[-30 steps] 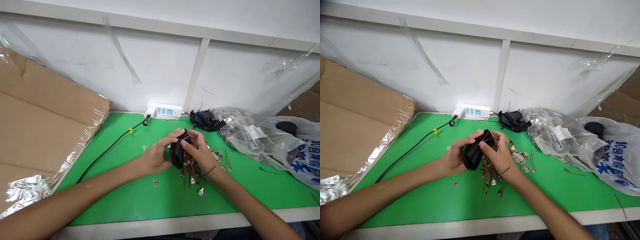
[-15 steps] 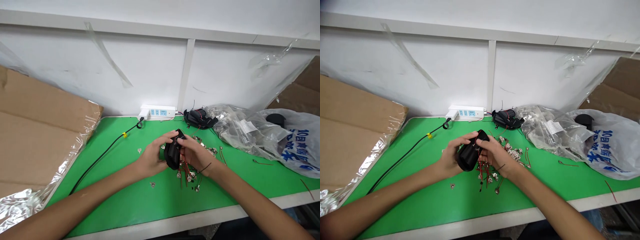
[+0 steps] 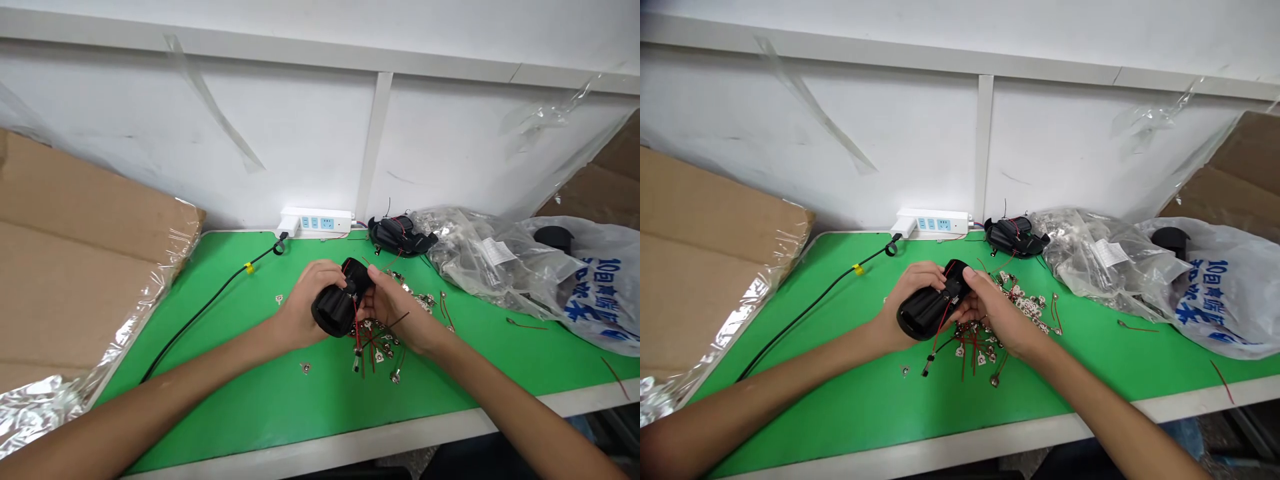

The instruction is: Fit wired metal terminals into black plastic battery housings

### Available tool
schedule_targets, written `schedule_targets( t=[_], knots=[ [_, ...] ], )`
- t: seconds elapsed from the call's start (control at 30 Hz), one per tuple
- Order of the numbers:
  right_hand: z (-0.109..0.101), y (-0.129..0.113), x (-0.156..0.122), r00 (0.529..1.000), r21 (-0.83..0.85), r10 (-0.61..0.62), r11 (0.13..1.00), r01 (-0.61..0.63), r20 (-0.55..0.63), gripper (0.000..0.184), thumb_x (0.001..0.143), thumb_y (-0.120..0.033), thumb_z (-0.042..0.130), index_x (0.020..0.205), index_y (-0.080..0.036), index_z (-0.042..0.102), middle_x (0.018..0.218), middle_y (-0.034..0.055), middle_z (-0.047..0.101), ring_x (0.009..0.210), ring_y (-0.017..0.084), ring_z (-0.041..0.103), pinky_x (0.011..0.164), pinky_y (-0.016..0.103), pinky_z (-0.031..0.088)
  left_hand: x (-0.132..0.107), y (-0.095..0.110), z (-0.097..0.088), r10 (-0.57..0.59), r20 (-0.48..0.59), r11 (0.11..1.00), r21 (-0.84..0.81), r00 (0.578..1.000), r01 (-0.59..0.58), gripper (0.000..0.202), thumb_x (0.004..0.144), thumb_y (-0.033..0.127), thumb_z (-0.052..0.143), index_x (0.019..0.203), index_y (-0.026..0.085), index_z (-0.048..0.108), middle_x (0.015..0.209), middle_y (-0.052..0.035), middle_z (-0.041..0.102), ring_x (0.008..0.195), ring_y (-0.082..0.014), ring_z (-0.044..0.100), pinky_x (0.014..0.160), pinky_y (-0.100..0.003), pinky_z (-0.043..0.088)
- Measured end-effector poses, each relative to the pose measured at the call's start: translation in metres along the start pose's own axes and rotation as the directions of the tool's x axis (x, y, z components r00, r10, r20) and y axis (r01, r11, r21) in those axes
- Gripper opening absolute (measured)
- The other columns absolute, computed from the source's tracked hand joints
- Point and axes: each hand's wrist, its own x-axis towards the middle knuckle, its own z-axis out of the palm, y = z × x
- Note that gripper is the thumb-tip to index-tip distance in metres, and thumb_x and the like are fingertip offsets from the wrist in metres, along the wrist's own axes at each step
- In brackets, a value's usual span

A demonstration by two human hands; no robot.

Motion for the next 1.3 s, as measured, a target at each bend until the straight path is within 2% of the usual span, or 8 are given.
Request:
schedule_targets(
  t=[0.17,0.33,0.43,0.6,0.7,0.77,1.03,1.3],
  knots=[
    [-0.002,-0.001,0.001,0.998,-0.061,0.022,0.998,-0.018,0.058,0.057,0.095,-0.078,0.055,0.105,-0.022,0.060,0.080,0.0022,0.069,0.067,0.016,0.063,0.060,0.027,0.049,0.004,0.001,-0.001,-0.048,-0.036,0.999,-0.008,0.998,0.047,0.049,0.080,0.028,0.086,0.117,0.026,0.054,0.110,-0.0055,0.064,0.108,-0.0247,0.063,0.096,-0.044,0.054],
    [-0.010,-0.012,-0.004,0.989,-0.364,-0.148,0.923,0.128,-0.027,0.059,0.104,-0.072,0.046,0.142,-0.027,0.049,0.105,0.0035,0.072,0.072,0.016,0.062,0.058,0.028,0.044,0.015,-0.003,-0.015,-0.235,-0.161,0.970,0.023,0.959,0.242,0.039,0.086,0.034,0.081,0.113,0.023,0.056,0.108,-0.0062,0.062,0.106,-0.0241,0.062,0.096,-0.044,0.053],
    [-0.013,-0.018,-0.008,0.969,-0.603,-0.243,0.779,0.169,-0.043,0.053,0.105,-0.062,0.053,0.145,-0.027,0.050,0.109,0.0042,0.070,0.082,0.018,0.063,0.070,0.032,0.050,0.019,-0.011,-0.025,-0.378,-0.206,0.922,0.003,0.902,0.387,0.037,0.089,0.043,0.077,0.112,0.021,0.058,0.105,-0.0062,0.062,0.097,-0.0223,0.061,0.088,-0.040,0.052],
    [-0.022,-0.018,-0.005,0.925,-0.836,-0.364,0.468,0.285,0.111,0.032,0.106,-0.047,0.057,0.128,-0.025,0.063,0.105,0.0058,0.071,0.095,0.024,0.067,0.082,0.039,0.054,0.016,-0.023,-0.025,-0.467,-0.344,0.882,-0.109,0.815,0.459,0.049,0.090,0.047,0.078,0.124,0.024,0.051,0.112,-0.0059,0.061,0.101,-0.0230,0.060,0.093,-0.042,0.051],
    [-0.035,-0.018,0.003,0.869,-0.911,-0.461,0.255,0.324,0.181,0.025,0.107,-0.036,0.052,0.126,-0.024,0.064,0.115,0.0092,0.072,0.106,0.027,0.068,0.093,0.045,0.054,0.013,-0.026,-0.021,-0.485,-0.341,0.874,-0.153,0.805,0.461,0.053,0.090,0.047,0.078,0.129,0.026,0.048,0.116,-0.0063,0.059,0.105,-0.0236,0.059,0.094,-0.043,0.051],
    [-0.044,-0.021,0.007,0.849,-0.932,-0.497,0.193,0.308,0.178,0.023,0.106,-0.032,0.052,0.123,-0.023,0.065,0.116,0.0105,0.072,0.109,0.028,0.069,0.095,0.046,0.054,0.011,-0.027,-0.019,-0.501,-0.322,0.865,-0.161,0.804,0.475,0.052,0.090,0.046,0.078,0.126,0.026,0.046,0.112,-0.0049,0.058,0.100,-0.0228,0.059,0.092,-0.043,0.052],
    [-0.068,-0.041,0.010,0.848,-0.940,-0.527,0.260,0.220,0.052,0.023,0.102,-0.034,0.056,0.115,-0.023,0.070,0.111,0.0092,0.076,0.103,0.026,0.071,0.090,0.042,0.054,0.004,-0.028,-0.014,-0.581,-0.214,0.812,-0.212,0.785,0.543,0.053,0.089,0.046,0.076,0.122,0.025,0.039,0.108,-0.0027,0.051,0.098,-0.0218,0.055,0.089,-0.040,0.049],
    [-0.103,-0.067,-0.001,0.961,-0.950,-0.275,0.307,0.062,-0.026,0.019,0.095,-0.035,0.061,0.103,-0.023,0.073,0.095,0.0050,0.076,0.083,0.022,0.066,0.072,0.038,0.050,0.006,-0.033,-0.019,-0.642,-0.173,0.765,-0.208,0.747,0.610,0.053,0.087,0.047,0.074,0.119,0.025,0.038,0.104,-0.0006,0.049,0.097,-0.0211,0.054,0.087,-0.038,0.048]
  ],
)
